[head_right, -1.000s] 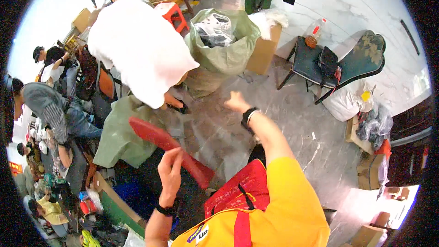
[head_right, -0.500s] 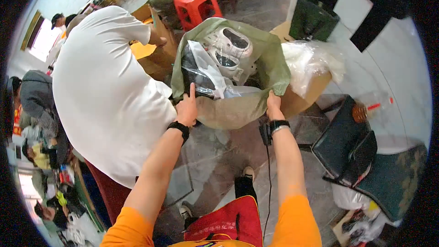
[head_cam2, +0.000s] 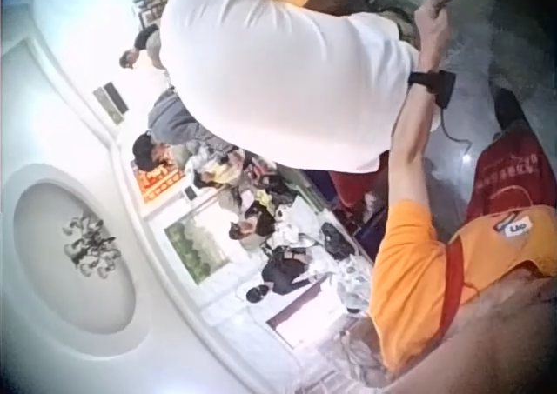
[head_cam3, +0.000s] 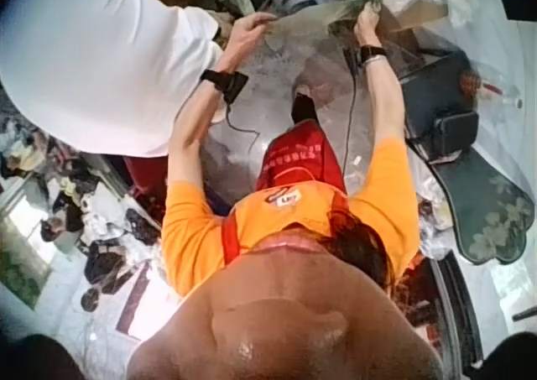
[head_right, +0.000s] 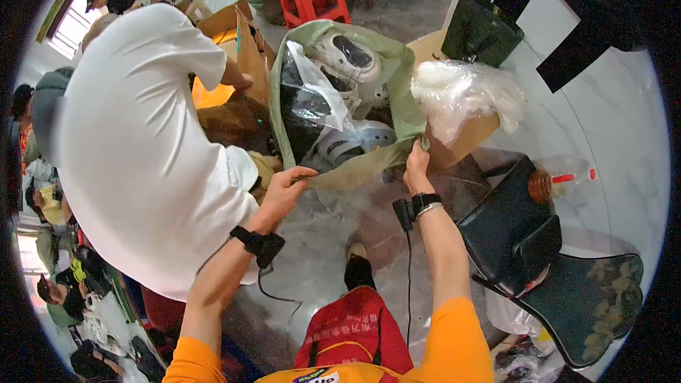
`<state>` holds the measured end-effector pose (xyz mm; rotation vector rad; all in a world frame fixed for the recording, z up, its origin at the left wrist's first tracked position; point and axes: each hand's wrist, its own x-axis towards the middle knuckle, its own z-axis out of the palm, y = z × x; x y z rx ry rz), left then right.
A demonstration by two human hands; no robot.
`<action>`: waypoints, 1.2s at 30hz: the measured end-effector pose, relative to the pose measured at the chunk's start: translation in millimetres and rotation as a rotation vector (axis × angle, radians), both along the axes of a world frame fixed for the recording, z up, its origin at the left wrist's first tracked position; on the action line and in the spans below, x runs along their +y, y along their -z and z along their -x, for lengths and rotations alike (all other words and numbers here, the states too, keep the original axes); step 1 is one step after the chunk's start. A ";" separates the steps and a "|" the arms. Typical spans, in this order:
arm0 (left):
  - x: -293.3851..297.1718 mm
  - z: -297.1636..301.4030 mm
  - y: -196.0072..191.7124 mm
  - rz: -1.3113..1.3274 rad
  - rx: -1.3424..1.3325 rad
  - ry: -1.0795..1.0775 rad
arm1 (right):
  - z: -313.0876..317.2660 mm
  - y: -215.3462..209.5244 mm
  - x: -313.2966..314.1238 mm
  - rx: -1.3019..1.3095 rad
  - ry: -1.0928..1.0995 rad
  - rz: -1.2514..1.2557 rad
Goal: Packing finished clogs into individual plastic bags and then into larger transport bags.
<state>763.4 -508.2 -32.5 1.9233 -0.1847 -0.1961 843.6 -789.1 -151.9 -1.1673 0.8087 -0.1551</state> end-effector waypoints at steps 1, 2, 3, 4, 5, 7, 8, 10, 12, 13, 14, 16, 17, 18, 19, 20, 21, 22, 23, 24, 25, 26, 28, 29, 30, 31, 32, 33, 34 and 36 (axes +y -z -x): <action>1.2 10.5 -2.2 0.009 0.007 -0.006 | 4.6 -4.7 0.8 -0.023 0.006 0.011; -1.1 19.6 -9.4 0.041 0.002 0.030 | 6.2 -3.1 -3.8 -0.107 0.039 0.038; -2.6 30.6 -16.3 0.071 0.001 0.064 | 9.3 -7.9 -6.5 -0.097 0.036 0.046; -5.9 43.7 -22.2 0.083 0.042 0.094 | 13.3 -13.2 -11.0 -0.076 -0.002 0.011; -11.8 55.6 -28.1 0.091 0.048 0.092 | 17.1 -20.2 -16.0 -0.058 -0.040 -0.024; -29.0 81.2 -35.4 0.180 0.117 0.126 | 30.5 -27.3 -33.3 -0.072 -0.047 -0.062; -38.9 93.7 -33.7 0.185 0.119 0.123 | 36.0 -32.5 -40.7 -0.098 -0.051 -0.108; -59.3 117.6 -27.1 0.334 0.165 -0.005 | 48.6 -40.2 -53.2 -0.094 -0.088 -0.104; -75.6 132.9 -24.3 0.404 0.161 -0.042 | 67.2 -33.9 -71.9 -0.156 -0.130 -0.073; -85.7 138.2 -23.4 0.471 0.146 -0.086 | 69.5 -28.3 -84.5 -0.061 -0.104 -0.034; -91.6 144.1 -27.7 0.530 0.196 -0.122 | 71.5 -30.7 -81.6 -0.017 -0.113 0.139; -101.3 139.2 -39.8 0.515 0.150 -0.091 | 75.1 -50.3 -86.5 0.063 -0.109 0.115; -107.4 137.8 -41.8 0.494 0.085 -0.091 | 79.0 -57.9 -93.6 0.112 -0.162 0.172; -109.2 132.0 -39.5 0.473 0.071 -0.106 | 85.9 -67.6 -97.4 0.125 -0.172 0.173; -114.8 136.0 -40.7 0.472 0.080 -0.121 | 95.5 -77.6 -101.3 0.143 -0.279 0.217; -125.5 135.1 -46.4 0.440 0.094 -0.106 | 99.5 -86.4 -110.2 0.149 -0.375 0.267; -136.9 132.4 -49.0 0.404 0.103 -0.099 | 98.7 -88.1 -120.8 0.049 -0.390 0.170; -149.9 129.4 -39.7 0.395 -0.010 -0.128 | 90.4 -87.8 -123.9 0.060 -0.418 0.226; -163.0 126.3 -36.3 0.391 -0.019 -0.143 | 79.8 -88.7 -126.8 0.071 -0.445 0.280; -177.6 125.7 -33.9 0.488 0.087 -0.138 | 70.2 -88.5 -132.0 0.067 -0.467 0.278; -192.6 123.2 -33.9 0.586 0.190 -0.135 | 59.1 -88.5 -138.3 0.056 -0.448 0.311; -207.6 116.0 -37.2 0.613 0.234 -0.121 | 42.9 -87.4 -144.4 0.039 -0.424 0.343; -244.1 95.3 -41.1 0.696 0.219 -0.093 | 6.4 -74.2 -194.4 0.016 -0.413 0.299; -258.3 88.6 -41.6 0.789 0.253 -0.103 | -6.9 -67.7 -206.1 0.009 -0.383 0.249; -264.6 85.8 -45.8 0.797 0.339 -0.122 | -10.9 -84.7 -191.7 -0.037 -0.376 0.237; -271.0 84.7 -49.3 0.808 0.427 -0.139 | -13.2 -103.5 -178.9 -0.080 -0.366 0.223; -289.3 91.0 -47.4 0.792 0.421 -0.087 | -17.4 -108.7 -189.1 -0.092 -0.410 0.240; -303.7 100.6 -42.2 0.770 0.412 -0.040 | -21.7 -106.2 -193.9 -0.087 -0.422 0.236; -311.3 108.1 -37.7 0.754 0.429 0.039 | -27.4 -98.2 -194.9 -0.042 -0.441 0.237; -327.8 123.0 -30.5 0.745 0.497 0.132 | -33.3 -85.5 -196.4 0.047 -0.551 0.274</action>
